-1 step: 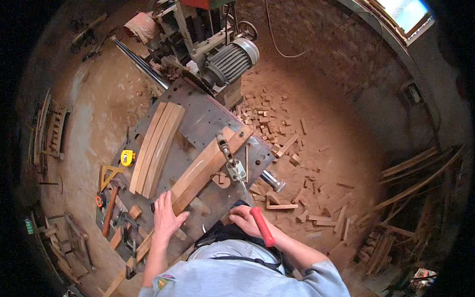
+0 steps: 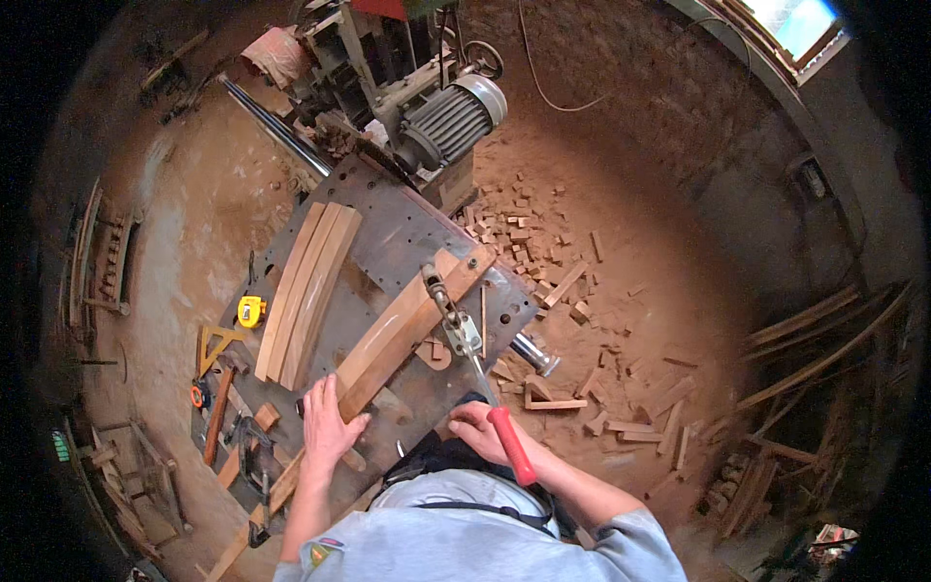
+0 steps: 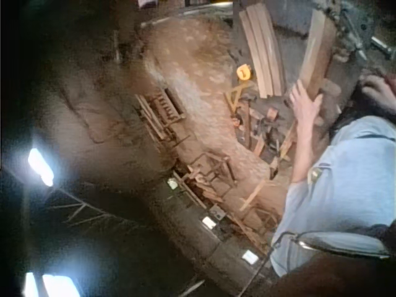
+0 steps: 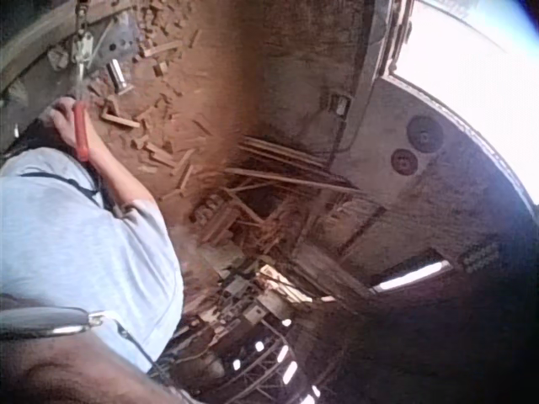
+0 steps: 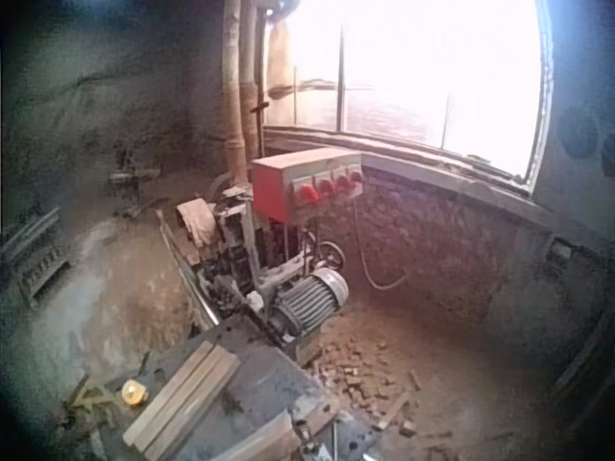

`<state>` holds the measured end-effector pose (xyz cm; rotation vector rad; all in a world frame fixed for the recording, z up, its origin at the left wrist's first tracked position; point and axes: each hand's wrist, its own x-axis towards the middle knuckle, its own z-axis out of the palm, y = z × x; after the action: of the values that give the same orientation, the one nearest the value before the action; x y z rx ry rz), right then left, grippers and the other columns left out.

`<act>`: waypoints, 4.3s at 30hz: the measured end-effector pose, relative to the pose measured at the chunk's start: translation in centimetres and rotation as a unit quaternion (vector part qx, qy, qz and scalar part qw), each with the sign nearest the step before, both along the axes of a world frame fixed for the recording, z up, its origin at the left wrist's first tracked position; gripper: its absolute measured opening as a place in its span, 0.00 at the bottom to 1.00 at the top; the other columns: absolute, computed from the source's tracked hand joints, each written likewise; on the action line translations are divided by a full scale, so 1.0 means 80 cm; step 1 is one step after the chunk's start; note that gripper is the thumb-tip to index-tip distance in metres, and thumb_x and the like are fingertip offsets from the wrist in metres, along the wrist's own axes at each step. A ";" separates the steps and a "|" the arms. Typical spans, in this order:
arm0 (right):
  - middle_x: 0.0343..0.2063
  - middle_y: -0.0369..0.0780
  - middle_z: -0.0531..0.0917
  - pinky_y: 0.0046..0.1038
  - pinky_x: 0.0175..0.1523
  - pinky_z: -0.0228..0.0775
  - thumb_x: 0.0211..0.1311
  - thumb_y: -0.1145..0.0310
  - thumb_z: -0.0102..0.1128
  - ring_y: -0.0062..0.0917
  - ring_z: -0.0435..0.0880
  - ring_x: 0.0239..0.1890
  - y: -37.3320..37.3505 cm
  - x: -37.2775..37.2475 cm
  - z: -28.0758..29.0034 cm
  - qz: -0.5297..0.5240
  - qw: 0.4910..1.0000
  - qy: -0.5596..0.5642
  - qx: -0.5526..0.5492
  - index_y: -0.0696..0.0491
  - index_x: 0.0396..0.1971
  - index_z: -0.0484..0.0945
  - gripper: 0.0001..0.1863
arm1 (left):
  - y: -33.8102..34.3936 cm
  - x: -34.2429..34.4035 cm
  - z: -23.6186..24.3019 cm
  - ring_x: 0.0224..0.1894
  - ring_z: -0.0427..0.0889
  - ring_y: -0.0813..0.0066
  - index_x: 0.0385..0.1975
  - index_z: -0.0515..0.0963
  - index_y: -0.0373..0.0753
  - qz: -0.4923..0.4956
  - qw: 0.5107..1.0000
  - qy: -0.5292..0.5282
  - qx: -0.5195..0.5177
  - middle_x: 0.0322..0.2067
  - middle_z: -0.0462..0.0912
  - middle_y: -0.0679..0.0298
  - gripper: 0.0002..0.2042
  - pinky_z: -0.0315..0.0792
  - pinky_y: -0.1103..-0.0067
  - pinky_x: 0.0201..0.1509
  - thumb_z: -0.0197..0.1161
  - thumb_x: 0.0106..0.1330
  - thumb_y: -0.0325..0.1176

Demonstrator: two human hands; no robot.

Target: The person uses a specialized clamp and a tape measure to secure and measure wooden boards on a workshop table, then marks a board using a pen.

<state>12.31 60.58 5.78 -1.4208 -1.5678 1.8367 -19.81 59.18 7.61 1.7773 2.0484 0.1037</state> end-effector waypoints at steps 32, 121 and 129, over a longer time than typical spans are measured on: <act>0.49 0.40 0.83 0.46 0.73 0.62 0.59 0.56 0.71 0.38 0.76 0.63 0.196 -0.157 -0.054 0.044 0.851 -0.233 0.469 0.52 0.42 0.84 0.17 | 0.045 0.016 -0.038 0.59 0.71 0.41 0.65 0.68 0.31 -0.093 0.990 -0.027 0.100 0.57 0.72 0.42 0.44 0.70 0.55 0.64 0.80 0.46 0.39; 0.38 0.49 0.86 0.41 0.50 0.79 0.67 0.60 0.67 0.45 0.86 0.44 0.095 -0.154 -0.001 0.008 0.979 0.008 0.203 0.58 0.48 0.81 0.18 | 0.048 -0.090 0.005 0.48 0.84 0.46 0.61 0.73 0.37 -0.091 0.994 -0.047 -0.032 0.47 0.84 0.50 0.34 0.79 0.60 0.50 0.78 0.54 0.40; 0.48 0.45 0.83 0.47 0.65 0.71 0.58 0.63 0.72 0.44 0.79 0.59 0.167 -0.160 -0.022 -0.022 0.890 -0.102 0.445 0.56 0.45 0.82 0.18 | 0.124 -0.008 -0.036 0.53 0.80 0.46 0.60 0.73 0.38 -0.102 0.987 -0.126 -0.006 0.51 0.77 0.51 0.28 0.78 0.59 0.53 0.74 0.60 0.38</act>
<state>-0.48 73.97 4.01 -1.1694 -2.0500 0.7193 -20.42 69.14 4.69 1.8512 1.6795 0.2417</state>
